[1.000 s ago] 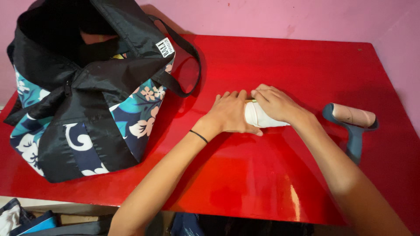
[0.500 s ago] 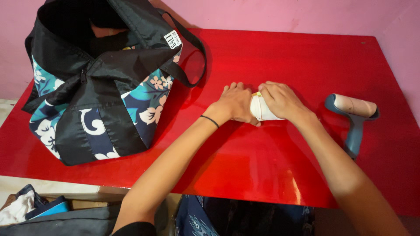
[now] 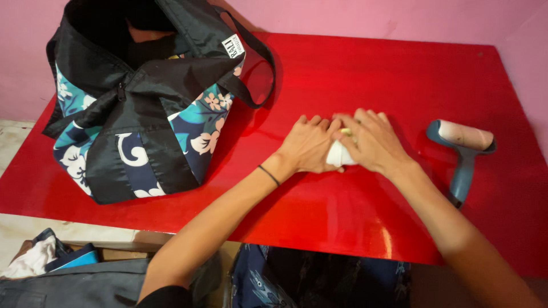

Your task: The person folds a white t-shirt on a red table, uses a lint roller to remove lint, and places the folded shirt into a patterned tote bag. Then the person lays out a pair of gray jeans, smooths them, and rolls a lint roller over the denim surface.

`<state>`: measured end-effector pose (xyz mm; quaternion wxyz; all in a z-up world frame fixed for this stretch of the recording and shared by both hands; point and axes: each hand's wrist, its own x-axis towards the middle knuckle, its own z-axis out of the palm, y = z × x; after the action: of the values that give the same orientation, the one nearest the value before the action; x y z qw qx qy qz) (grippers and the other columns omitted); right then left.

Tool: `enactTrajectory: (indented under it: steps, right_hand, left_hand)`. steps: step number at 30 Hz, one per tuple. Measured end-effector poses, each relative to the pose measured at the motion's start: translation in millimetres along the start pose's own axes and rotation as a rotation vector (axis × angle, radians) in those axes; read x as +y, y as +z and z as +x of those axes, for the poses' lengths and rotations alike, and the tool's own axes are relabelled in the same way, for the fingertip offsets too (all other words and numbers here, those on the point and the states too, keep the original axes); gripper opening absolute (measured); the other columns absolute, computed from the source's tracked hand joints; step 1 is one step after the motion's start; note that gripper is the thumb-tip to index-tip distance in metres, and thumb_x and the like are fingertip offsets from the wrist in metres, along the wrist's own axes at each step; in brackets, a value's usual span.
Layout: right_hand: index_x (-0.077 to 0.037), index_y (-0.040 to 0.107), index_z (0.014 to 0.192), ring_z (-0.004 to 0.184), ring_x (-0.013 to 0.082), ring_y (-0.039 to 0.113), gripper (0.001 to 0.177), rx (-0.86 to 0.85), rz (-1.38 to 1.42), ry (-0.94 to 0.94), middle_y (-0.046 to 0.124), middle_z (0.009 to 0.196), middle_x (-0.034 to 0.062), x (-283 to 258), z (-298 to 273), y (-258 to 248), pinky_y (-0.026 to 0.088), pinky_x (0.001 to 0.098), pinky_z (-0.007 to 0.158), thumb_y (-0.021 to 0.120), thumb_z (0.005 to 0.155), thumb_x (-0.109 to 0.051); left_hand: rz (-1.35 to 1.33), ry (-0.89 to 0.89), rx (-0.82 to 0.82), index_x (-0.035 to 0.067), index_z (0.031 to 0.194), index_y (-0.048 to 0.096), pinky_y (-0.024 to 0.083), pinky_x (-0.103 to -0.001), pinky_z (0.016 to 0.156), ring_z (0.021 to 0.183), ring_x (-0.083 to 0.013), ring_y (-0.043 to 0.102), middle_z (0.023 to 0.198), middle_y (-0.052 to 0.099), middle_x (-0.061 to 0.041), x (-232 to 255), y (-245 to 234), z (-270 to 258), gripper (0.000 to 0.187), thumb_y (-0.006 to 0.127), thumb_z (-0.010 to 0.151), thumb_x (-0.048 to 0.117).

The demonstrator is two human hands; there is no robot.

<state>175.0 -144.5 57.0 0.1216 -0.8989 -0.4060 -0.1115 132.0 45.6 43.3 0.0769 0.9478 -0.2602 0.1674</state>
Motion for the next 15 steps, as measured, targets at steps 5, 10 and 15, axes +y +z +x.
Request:
enactTrajectory:
  steps: [5,10,15]
  right_hand:
    - [-0.005,0.067,0.113,0.105,0.0361,0.059,0.065,-0.052,0.116,-0.263,0.062,0.114,0.0164,-27,2,-12,0.044,0.0440,0.092,0.080,0.073,-0.055]
    - [-0.012,0.057,0.123,0.079,0.0316,0.078,0.059,-0.593,0.514,0.125,0.077,0.090,0.0137,-76,37,-15,0.061,0.0406,0.068,0.076,0.079,-0.046]
    - [-0.007,0.068,0.106,0.058,0.0247,0.077,0.041,-0.512,0.654,0.049,0.077,0.069,0.0116,-117,71,-30,0.059,0.0387,0.054,0.075,0.082,-0.040]
  left_hand:
    - [-0.097,0.078,-0.065,-0.001,0.114,0.055,0.053,-0.053,0.076,0.088,-0.0385,0.069,0.088,0.071,-0.020,-13,-36,-31,0.097,0.085,0.056,0.071]
    - [-0.076,-0.052,-0.290,0.004,0.105,0.059,0.053,-0.050,0.077,0.085,-0.0388,0.069,0.083,0.070,-0.018,-32,-97,-65,0.086,0.083,0.059,0.073]
    - [-0.026,-0.096,-0.062,0.003,0.101,0.063,0.050,-0.049,0.092,0.100,-0.0351,0.066,0.099,0.070,-0.016,-56,-143,-107,0.086,0.082,0.062,0.077]
